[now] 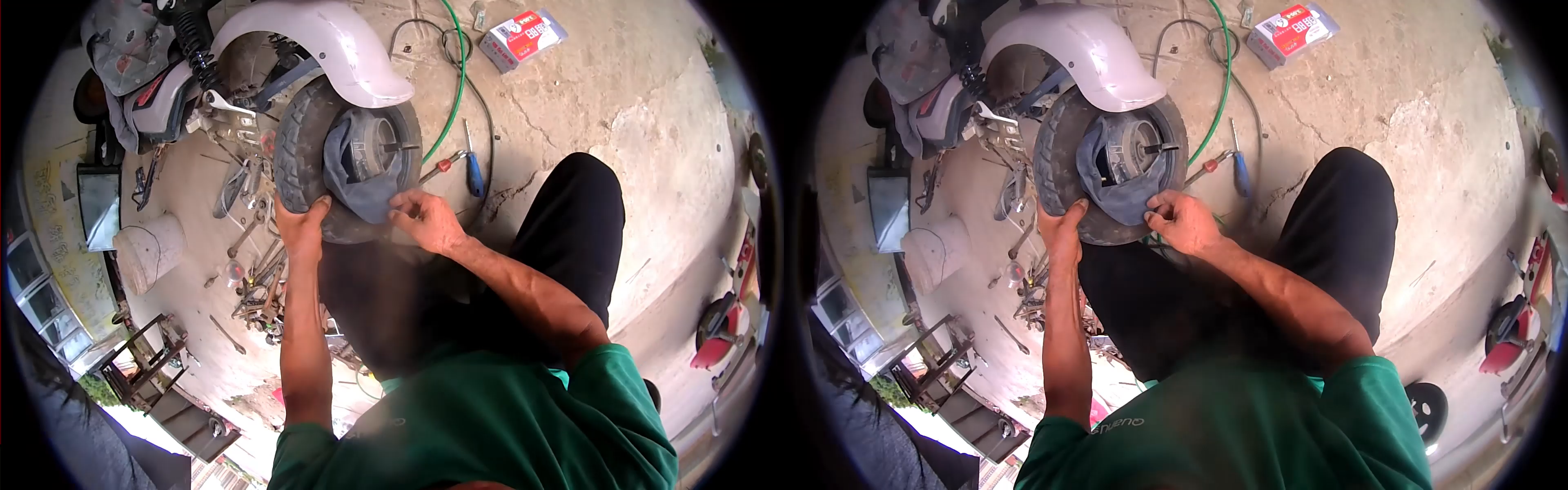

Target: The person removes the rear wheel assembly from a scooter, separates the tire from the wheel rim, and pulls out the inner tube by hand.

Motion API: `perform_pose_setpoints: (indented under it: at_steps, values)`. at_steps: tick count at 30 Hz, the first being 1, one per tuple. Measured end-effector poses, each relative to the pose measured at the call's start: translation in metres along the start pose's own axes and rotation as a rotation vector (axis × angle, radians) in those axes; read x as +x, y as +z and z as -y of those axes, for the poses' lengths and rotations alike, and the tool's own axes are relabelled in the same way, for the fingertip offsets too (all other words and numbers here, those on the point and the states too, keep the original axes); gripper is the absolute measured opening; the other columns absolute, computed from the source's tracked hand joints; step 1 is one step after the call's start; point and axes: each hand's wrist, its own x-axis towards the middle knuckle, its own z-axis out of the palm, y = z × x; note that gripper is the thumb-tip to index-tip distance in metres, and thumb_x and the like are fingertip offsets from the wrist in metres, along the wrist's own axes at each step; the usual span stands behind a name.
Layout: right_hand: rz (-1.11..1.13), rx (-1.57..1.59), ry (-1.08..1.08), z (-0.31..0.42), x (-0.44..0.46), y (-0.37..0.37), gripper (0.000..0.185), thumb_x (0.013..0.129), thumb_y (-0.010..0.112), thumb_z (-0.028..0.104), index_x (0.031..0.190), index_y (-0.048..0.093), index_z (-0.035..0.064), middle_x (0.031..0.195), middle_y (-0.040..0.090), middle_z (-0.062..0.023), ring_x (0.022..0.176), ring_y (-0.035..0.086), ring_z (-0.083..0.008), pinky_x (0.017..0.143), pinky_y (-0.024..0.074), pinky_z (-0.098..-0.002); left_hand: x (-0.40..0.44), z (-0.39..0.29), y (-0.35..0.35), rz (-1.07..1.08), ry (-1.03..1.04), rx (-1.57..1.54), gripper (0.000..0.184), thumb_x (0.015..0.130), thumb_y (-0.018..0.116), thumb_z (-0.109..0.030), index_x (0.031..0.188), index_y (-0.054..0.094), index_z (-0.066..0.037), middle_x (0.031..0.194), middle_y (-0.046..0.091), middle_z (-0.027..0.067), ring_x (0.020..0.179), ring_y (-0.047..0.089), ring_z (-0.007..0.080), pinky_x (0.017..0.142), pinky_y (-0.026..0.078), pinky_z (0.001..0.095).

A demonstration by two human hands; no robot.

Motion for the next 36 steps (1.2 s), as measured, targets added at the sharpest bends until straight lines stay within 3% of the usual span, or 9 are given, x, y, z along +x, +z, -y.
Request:
perform_pose_setpoints:
  at_steps: [4, 7, 13, 20, 23, 27, 30, 34, 36]
  values:
    - [-0.082, 0.07, -0.009, -0.018, 0.017, 0.006, 0.024, 0.088, 0.074, 0.022, 0.104, 0.071, 0.004, 0.084, 0.075, -0.0102, 0.079, 0.073, -0.0274, 0.076, 0.0571, -0.0388, -0.006, -0.009, 0.007, 0.025, -0.013, -0.048, 0.076, 0.075, 0.073, 0.008, 0.146, 0.046, 0.004, 0.133, 0.062, 0.0147, 0.119, 0.062, 0.0243, 0.109, 0.043, 0.0363]
    - [-0.143, 0.035, -0.071, -0.006, 0.021, -0.003, 0.022, 0.087, 0.073, 0.019, 0.104, 0.073, 0.0064, 0.094, 0.074, -0.0115, 0.091, 0.072, -0.031, 0.082, 0.0559, -0.0431, -0.005, -0.006, 0.004, 0.026, -0.04, -0.061, 0.076, 0.076, 0.069, 0.01, 0.148, 0.044, 0.003, 0.135, 0.061, 0.0146, 0.121, 0.061, 0.0245, 0.11, 0.043, 0.036]
    - [-0.266, -0.048, -0.474, 0.003, 0.025, 0.008, 0.025, 0.084, 0.076, 0.017, 0.107, 0.071, 0.0083, 0.106, 0.068, -0.0118, 0.104, 0.066, -0.0347, 0.088, 0.0535, -0.0445, -0.01, -0.018, 0.009, 0.052, -0.074, -0.072, 0.073, 0.078, 0.068, 0.01, 0.147, 0.045, 0.002, 0.134, 0.062, 0.0136, 0.12, 0.062, 0.0234, 0.109, 0.045, 0.0361]
    - [-0.338, -0.123, -0.66, 0.022, 0.012, 0.022, 0.042, 0.079, 0.08, 0.023, 0.117, 0.07, 0.0086, 0.118, 0.062, -0.0112, 0.11, 0.061, -0.0321, 0.091, 0.0468, -0.0454, -0.005, -0.014, 0.003, 0.095, -0.065, -0.036, 0.069, 0.08, 0.067, 0.007, 0.145, 0.047, 0.002, 0.131, 0.064, 0.0123, 0.115, 0.064, 0.0218, 0.103, 0.049, 0.035]
    - [-0.318, -0.158, -0.616, 0.021, 0.01, 0.031, 0.048, 0.077, 0.081, 0.026, 0.12, 0.068, 0.0089, 0.118, 0.06, -0.0097, 0.111, 0.059, -0.0302, 0.091, 0.0444, -0.0445, -0.005, -0.011, 0.001, 0.106, -0.083, -0.062, 0.068, 0.08, 0.067, 0.005, 0.145, 0.047, 0.002, 0.131, 0.064, 0.0124, 0.114, 0.065, 0.022, 0.102, 0.05, 0.0355]
    - [-0.292, -0.148, -0.645, 0.018, 0.002, 0.031, 0.042, 0.078, 0.078, 0.023, 0.116, 0.069, 0.0087, 0.111, 0.059, -0.008, 0.109, 0.057, -0.0288, 0.088, 0.0428, -0.0436, -0.007, -0.015, 0.004, 0.093, -0.083, -0.081, 0.069, 0.08, 0.067, 0.006, 0.145, 0.047, 0.002, 0.131, 0.064, 0.0129, 0.114, 0.064, 0.0229, 0.102, 0.051, 0.0363]
    - [-0.271, -0.293, -0.676, -0.005, 0.012, 0.044, 0.032, 0.081, 0.071, 0.013, 0.112, 0.069, 0.009, 0.103, 0.058, -0.0091, 0.101, 0.06, -0.0311, 0.083, 0.0467, -0.045, -0.008, -0.017, 0.008, 0.09, -0.096, -0.078, 0.069, 0.08, 0.066, 0.007, 0.146, 0.046, 0.001, 0.132, 0.064, 0.0133, 0.115, 0.065, 0.0239, 0.103, 0.05, 0.037]
    - [-0.155, -0.228, -0.657, 0.0, 0.018, 0.03, 0.028, 0.081, 0.065, 0.004, 0.108, 0.067, 0.0098, 0.098, 0.058, -0.0142, 0.083, 0.065, -0.0377, 0.074, 0.0527, -0.0485, -0.007, -0.016, 0.007, 0.061, -0.107, -0.068, 0.07, 0.08, 0.066, 0.009, 0.146, 0.046, 0.001, 0.132, 0.064, 0.0134, 0.117, 0.064, 0.0238, 0.105, 0.048, 0.0369]
    - [-0.085, -0.313, -0.595, 0.01, 0.015, 0.022, 0.028, 0.08, 0.065, 0.003, 0.108, 0.067, 0.0099, 0.098, 0.058, -0.0143, 0.087, 0.065, -0.0378, 0.076, 0.0529, -0.0483, -0.008, -0.016, 0.005, 0.062, -0.104, -0.064, 0.071, 0.079, 0.068, 0.007, 0.146, 0.047, 0.001, 0.132, 0.064, 0.013, 0.117, 0.064, 0.0236, 0.105, 0.048, 0.0367]
